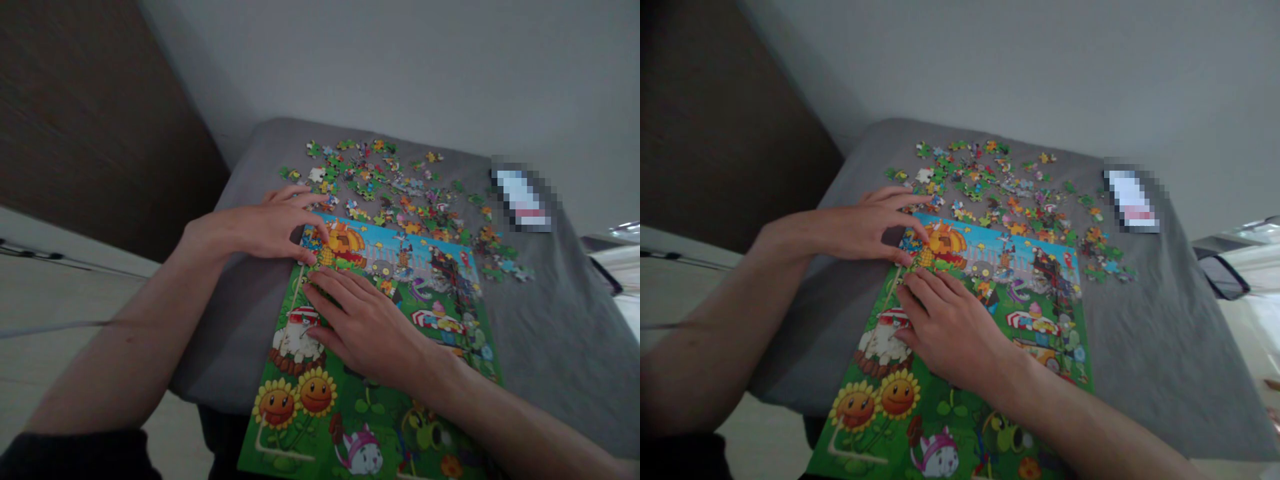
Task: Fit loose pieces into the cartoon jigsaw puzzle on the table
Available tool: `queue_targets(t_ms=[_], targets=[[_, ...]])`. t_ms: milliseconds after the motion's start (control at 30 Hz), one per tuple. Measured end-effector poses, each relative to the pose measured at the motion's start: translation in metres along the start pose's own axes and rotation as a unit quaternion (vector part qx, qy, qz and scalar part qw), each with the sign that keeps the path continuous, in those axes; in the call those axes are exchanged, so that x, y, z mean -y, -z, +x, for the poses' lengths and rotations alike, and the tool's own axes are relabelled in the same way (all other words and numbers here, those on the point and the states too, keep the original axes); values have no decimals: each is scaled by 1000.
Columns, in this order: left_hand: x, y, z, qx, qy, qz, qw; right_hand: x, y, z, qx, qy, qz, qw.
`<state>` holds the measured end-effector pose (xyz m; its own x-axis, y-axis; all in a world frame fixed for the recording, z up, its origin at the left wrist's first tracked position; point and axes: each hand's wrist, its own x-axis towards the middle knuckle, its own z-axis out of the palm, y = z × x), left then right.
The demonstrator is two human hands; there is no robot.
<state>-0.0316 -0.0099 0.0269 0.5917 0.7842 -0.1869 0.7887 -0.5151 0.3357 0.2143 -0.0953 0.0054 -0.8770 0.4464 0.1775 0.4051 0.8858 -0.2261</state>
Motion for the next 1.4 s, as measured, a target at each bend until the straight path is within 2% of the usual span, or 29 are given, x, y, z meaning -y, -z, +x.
queue_targets(t_ms=[200,333,467,600,767,1000,1200,1400], targets=[[-3,-2,2,-13,7,-3,1000,-1,0,0,1,4,5,1000],[-8,-8,8,-49,67,3,997,-1,0,0,4,5,11,1000],[-12,-12,15,-54,109,8,993,-2,-2,-1,-7,11,4,1000],[-8,-14,15,-62,95,-9,993,-2,-3,-1,-11,15,2,1000],[4,-13,7,-68,33,-49,996,-2,-3,-1,-12,17,3,1000],[0,-8,4,-30,53,-48,997,-2,-1,0,-9,19,7,1000],[-2,-13,10,-20,59,-31,998,-2,-2,-1,-7,13,11,1000],[-12,-10,19,-3,102,1,995,-3,-3,-2,0,13,3,1000]])
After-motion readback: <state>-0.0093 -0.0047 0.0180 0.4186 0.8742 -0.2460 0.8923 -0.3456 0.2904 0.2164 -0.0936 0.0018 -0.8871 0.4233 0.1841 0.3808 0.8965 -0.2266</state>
